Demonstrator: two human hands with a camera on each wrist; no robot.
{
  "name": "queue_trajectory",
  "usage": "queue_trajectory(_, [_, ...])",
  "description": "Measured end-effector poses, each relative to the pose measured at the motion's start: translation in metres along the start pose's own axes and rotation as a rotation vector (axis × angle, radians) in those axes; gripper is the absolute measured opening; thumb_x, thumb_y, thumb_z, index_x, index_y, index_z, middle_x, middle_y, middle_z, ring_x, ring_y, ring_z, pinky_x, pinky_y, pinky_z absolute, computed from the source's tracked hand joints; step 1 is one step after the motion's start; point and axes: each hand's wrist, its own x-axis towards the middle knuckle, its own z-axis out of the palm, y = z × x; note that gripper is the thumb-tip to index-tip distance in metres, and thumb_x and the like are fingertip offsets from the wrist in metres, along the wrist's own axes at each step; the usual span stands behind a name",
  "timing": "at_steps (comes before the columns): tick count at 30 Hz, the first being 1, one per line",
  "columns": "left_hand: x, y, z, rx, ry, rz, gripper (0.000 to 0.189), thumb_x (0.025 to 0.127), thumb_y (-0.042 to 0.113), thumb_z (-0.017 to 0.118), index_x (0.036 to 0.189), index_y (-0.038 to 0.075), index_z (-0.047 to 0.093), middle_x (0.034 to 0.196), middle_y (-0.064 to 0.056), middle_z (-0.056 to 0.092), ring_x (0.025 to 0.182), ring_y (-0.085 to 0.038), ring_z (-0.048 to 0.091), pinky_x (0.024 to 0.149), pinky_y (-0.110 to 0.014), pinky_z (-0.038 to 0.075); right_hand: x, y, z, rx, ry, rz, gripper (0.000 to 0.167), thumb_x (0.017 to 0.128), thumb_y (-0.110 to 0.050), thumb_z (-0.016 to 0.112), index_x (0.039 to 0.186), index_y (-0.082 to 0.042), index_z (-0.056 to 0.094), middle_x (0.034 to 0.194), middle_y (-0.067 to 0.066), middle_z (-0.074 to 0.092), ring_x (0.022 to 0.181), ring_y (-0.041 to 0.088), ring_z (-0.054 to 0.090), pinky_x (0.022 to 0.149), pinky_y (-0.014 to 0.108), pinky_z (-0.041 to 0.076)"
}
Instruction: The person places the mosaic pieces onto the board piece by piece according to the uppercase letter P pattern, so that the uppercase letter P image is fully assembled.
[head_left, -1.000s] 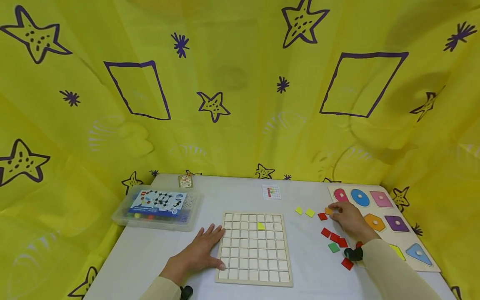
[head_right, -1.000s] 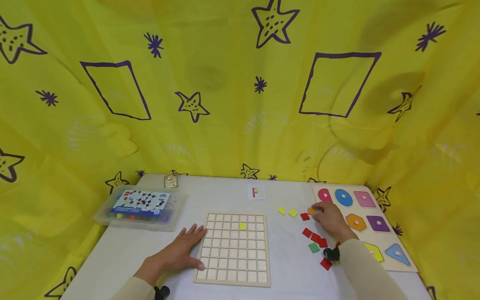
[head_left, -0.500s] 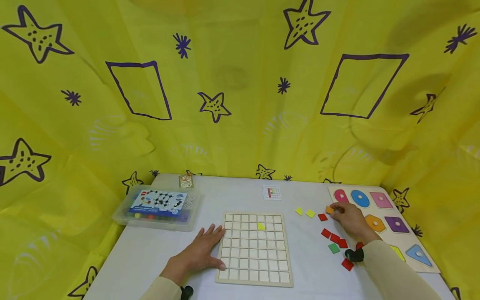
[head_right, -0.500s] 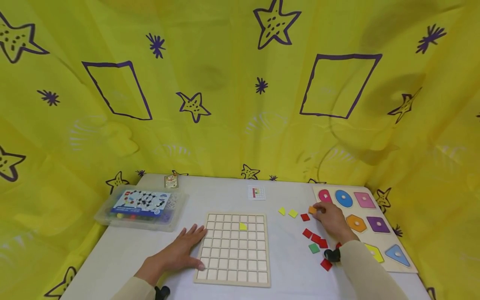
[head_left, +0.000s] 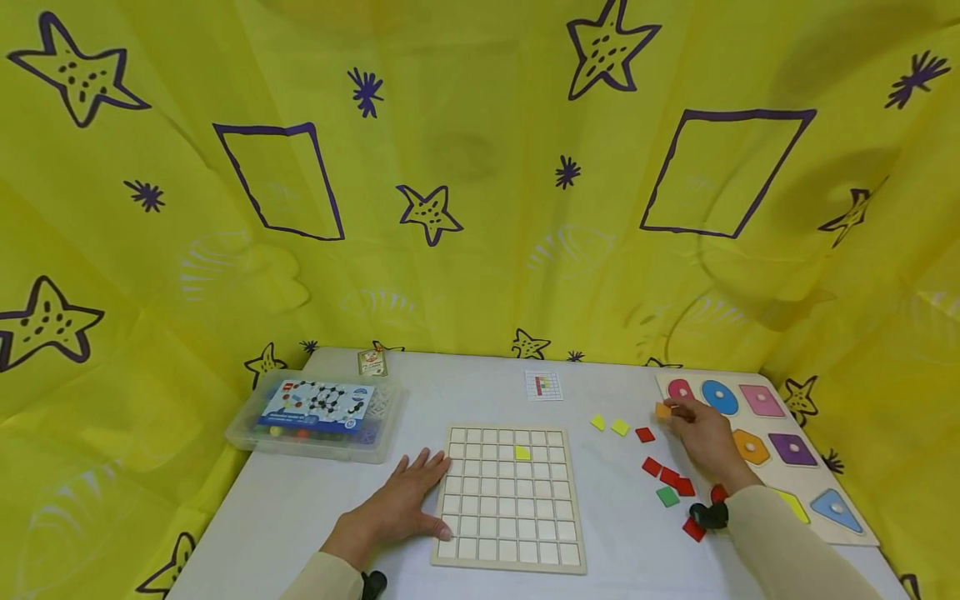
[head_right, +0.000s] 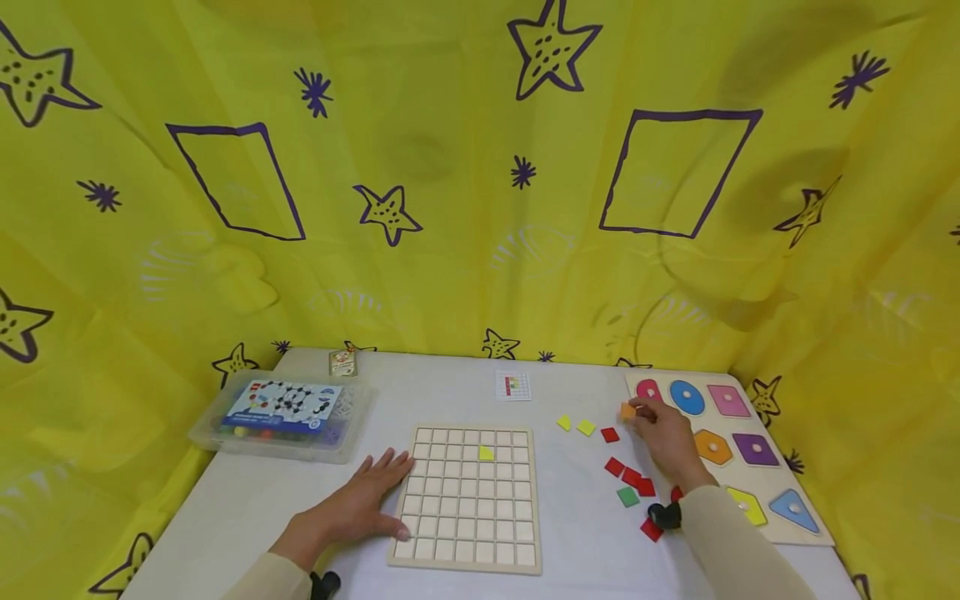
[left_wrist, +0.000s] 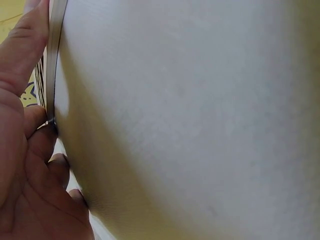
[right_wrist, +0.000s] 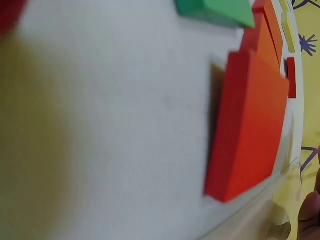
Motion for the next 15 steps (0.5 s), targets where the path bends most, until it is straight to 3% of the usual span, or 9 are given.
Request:
queue_trajectory(5, [0.0, 0.0, 0.0, -0.007, -0.004, -0.006, 0.112, 0.074, 0.048, 0.09, 0.162, 0.002, 0.039, 0.171, -0.018, 0.033, 0.162, -0.043, 0.019, 0.132, -0.064, 0.009, -0.002, -0.002, 0.004, 0.029, 0.052, -0.025, 0.035, 0.106, -0.005, 0.056, 0.141, 0.0, 0.06, 0.125, 0.024, 0.064, 0.107, 0.035, 0.059, 0.072, 0.008, 0.051])
queue_trajectory(15, [-0.002, 0.002, -0.001, -0.01, -0.005, -0.011, 0.112, 0.075, 0.048, 0.09, 0.162, 0.001, 0.038, 0.171, -0.018, 0.032, 0.162, -0.043, 0.018, 0.132, -0.064, 0.008, -0.009, -0.02, 0.015, 0.065, 0.072, 0.012, 0.035, 0.106, -0.007, 0.059, 0.141, -0.006, 0.063, 0.131, 0.022, 0.064, 0.116, 0.036, 0.056, 0.073, 0.003, 0.043])
